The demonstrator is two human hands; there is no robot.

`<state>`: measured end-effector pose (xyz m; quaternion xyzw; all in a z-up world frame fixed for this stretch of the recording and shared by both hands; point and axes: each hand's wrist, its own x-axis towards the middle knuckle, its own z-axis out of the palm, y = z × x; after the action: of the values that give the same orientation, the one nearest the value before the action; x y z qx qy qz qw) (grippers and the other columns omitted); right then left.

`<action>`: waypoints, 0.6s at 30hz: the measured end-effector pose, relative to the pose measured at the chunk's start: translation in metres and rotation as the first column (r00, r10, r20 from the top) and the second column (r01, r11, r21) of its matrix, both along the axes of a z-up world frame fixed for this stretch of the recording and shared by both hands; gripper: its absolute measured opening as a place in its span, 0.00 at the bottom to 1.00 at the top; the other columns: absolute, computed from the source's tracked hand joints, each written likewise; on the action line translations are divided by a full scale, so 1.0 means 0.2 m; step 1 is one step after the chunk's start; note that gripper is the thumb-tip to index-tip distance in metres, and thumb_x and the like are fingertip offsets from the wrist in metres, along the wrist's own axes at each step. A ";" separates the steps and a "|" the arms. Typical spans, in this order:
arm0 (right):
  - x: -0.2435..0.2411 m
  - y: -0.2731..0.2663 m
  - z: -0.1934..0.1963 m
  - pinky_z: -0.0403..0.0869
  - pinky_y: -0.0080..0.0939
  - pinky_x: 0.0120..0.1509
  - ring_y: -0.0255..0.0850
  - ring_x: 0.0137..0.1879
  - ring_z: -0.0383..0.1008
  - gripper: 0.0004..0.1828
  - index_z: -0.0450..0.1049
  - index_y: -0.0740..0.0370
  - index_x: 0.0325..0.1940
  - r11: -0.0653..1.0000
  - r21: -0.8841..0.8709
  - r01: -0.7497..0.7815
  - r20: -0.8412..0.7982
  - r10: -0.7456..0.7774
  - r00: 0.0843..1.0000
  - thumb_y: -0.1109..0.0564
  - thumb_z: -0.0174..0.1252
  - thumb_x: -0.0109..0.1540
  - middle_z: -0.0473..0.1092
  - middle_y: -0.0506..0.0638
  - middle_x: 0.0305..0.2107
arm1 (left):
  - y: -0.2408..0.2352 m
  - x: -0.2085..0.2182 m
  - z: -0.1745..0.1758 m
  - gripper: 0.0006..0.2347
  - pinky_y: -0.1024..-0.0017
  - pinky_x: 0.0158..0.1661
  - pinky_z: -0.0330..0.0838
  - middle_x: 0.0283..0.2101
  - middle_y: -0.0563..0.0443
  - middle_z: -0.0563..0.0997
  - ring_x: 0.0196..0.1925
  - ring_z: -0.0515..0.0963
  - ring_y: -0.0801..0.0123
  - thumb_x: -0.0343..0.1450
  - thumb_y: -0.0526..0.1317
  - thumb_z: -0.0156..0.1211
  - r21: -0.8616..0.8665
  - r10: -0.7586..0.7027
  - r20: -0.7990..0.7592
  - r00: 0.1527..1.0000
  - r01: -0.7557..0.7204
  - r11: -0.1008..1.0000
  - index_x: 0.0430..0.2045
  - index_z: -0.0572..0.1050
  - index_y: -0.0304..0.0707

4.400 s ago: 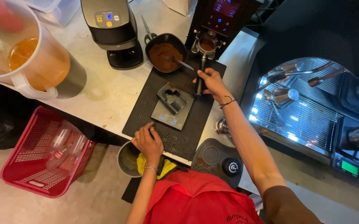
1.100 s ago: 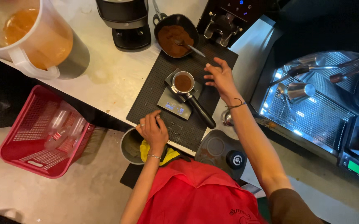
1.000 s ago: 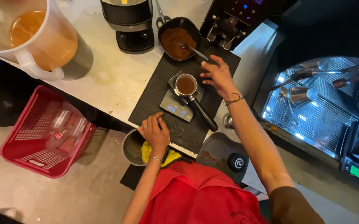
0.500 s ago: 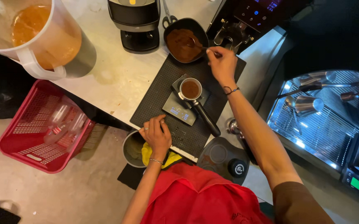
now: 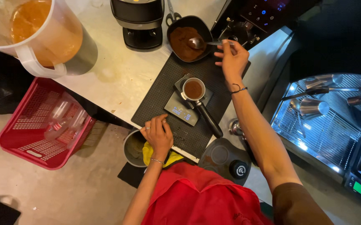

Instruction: The person prepares espresso by wiping a portafilter with a cloth, scooping coffee grounds into it, and leveling the grounds with a tamper. They then lock the portafilter into the espresso machine and operate the controls to brew the coffee. The process is repeated for a second shot.

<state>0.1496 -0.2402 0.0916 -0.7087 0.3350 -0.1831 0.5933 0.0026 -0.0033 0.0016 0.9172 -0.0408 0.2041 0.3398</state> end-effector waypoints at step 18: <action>-0.22 -0.04 -0.02 0.81 0.40 0.28 0.48 0.35 0.79 0.14 0.68 0.63 0.49 0.946 0.293 -0.141 -0.052 0.163 0.985 0.56 0.52 0.60 0.73 0.58 0.42 | 0.01 0.01 0.02 0.07 0.72 0.38 0.56 0.27 0.65 0.71 0.31 0.71 0.71 0.68 0.34 0.50 0.030 -0.003 0.177 0.984 -0.002 1.000 0.31 0.73 0.53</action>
<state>0.1053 -0.2476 0.0869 -0.6447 0.3246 -0.0592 0.6895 0.0050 -0.0005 0.0062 0.9005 -0.0742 0.2840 0.3208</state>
